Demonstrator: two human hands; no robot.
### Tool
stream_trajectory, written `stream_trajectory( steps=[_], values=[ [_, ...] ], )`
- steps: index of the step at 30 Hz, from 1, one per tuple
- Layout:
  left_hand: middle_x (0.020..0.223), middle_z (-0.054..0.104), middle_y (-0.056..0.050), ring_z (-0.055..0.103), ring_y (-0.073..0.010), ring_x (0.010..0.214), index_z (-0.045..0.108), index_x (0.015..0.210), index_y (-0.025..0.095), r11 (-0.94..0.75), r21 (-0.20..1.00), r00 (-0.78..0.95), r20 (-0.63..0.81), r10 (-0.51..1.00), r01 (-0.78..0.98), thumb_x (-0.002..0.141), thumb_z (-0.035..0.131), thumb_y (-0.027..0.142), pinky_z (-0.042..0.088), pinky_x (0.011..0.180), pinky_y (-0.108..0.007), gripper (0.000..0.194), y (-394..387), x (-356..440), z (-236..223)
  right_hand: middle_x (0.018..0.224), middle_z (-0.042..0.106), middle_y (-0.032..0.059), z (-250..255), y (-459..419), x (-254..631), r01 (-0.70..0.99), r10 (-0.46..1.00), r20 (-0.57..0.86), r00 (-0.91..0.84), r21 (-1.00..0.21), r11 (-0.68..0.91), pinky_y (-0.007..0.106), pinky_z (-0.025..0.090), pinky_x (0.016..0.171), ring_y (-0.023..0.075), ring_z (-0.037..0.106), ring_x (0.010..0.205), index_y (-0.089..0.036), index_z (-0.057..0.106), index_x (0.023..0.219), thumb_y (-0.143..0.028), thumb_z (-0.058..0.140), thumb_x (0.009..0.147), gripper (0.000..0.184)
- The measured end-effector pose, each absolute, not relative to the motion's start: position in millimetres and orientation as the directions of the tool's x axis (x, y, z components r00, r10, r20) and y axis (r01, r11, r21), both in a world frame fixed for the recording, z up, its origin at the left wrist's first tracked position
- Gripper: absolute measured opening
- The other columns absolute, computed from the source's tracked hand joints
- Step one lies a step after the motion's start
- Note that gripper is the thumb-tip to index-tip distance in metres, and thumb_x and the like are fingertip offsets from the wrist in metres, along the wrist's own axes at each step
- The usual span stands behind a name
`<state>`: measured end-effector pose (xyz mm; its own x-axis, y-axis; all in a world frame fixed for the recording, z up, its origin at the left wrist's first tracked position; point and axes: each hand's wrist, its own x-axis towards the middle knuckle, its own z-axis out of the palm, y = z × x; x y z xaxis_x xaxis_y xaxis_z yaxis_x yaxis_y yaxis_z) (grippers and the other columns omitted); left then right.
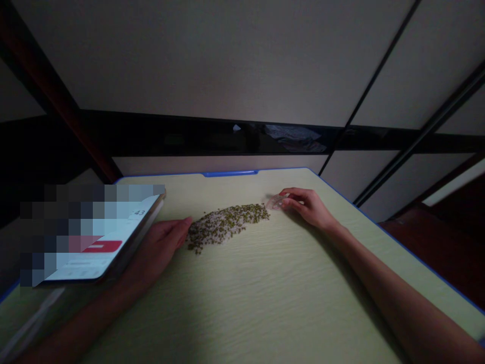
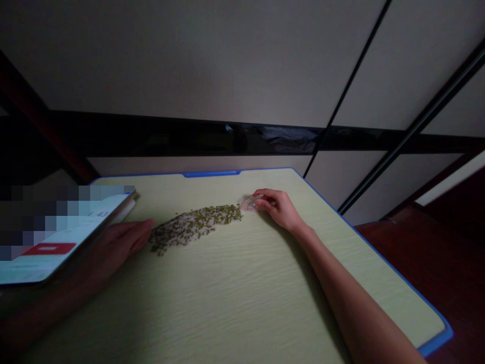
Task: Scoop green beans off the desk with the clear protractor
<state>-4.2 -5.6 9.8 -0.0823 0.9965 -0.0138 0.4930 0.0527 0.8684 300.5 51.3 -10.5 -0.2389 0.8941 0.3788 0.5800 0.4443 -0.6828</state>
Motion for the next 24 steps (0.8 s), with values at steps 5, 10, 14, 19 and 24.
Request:
stream_trajectory(
  steps=[5, 10, 14, 19, 24],
  values=[
    [0.041, 0.026, 0.009, 0.025, -0.0075, 0.041, 0.029, 0.042, 0.022, 0.049, 0.869, -0.086, -0.007, 0.996, 0.493, 0.063, 0.042, 0.052, 0.020, 0.044, -0.024, 0.039, -4.7, -2.6, 10.5, 0.077, 0.066, 0.0089, -11.1, 51.3, 300.2, 0.562, 0.885, 0.389, -0.257, -0.685, 0.464, 0.029, 0.044, 0.060, 0.0176, 0.057, 0.065, -0.010, 0.062, 0.093, -0.033, 0.051, 0.080, 0.029],
    [0.042, 0.026, 0.009, 0.025, -0.0074, 0.042, 0.030, 0.043, 0.022, 0.061, 0.885, -0.088, -0.023, 0.996, 0.461, 0.061, 0.043, 0.052, 0.020, 0.043, -0.023, 0.038, -2.6, -2.3, 7.9, 0.074, 0.067, 0.0076, -12.2, 51.5, 306.0, 0.564, 0.885, 0.373, -0.278, -0.683, 0.465, 0.030, 0.045, 0.059, 0.0180, 0.058, 0.064, -0.012, 0.062, 0.094, -0.034, 0.051, 0.079, 0.028],
    [0.042, 0.026, 0.009, 0.025, -0.0073, 0.041, 0.029, 0.043, 0.022, 0.063, 0.880, -0.088, -0.024, 0.996, 0.470, 0.064, 0.043, 0.051, 0.021, 0.043, -0.023, 0.039, -0.9, -5.0, 4.4, 0.075, 0.067, 0.0075, -11.1, 49.0, 310.5, 0.559, 0.890, 0.358, -0.284, -0.692, 0.457, 0.030, 0.045, 0.060, 0.0181, 0.059, 0.065, -0.012, 0.062, 0.094, -0.033, 0.051, 0.080, 0.028],
    [0.041, 0.029, 0.008, 0.027, -0.0079, 0.041, 0.030, 0.042, 0.022, 0.032, 0.866, -0.074, 0.006, 0.997, 0.498, 0.066, 0.042, 0.050, 0.022, 0.043, -0.023, 0.039, -2.2, -6.1, 5.7, 0.073, 0.067, 0.0060, -8.8, 46.0, 313.1, 0.558, 0.888, 0.351, -0.297, -0.691, 0.459, 0.028, 0.045, 0.061, 0.0168, 0.058, 0.065, -0.012, 0.063, 0.093, -0.034, 0.052, 0.080, 0.027],
    [0.042, 0.029, 0.008, 0.027, -0.0080, 0.042, 0.030, 0.044, 0.022, 0.045, 0.864, -0.071, -0.011, 0.997, 0.501, 0.069, 0.041, 0.047, 0.022, 0.044, -0.024, 0.037, -3.4, -4.5, 9.3, 0.073, 0.066, 0.0053, -8.1, 44.2, 315.2, 0.537, 0.894, 0.325, -0.308, -0.716, 0.445, 0.028, 0.045, 0.061, 0.0160, 0.058, 0.064, -0.012, 0.063, 0.092, -0.035, 0.053, 0.079, 0.028]
  ],
)
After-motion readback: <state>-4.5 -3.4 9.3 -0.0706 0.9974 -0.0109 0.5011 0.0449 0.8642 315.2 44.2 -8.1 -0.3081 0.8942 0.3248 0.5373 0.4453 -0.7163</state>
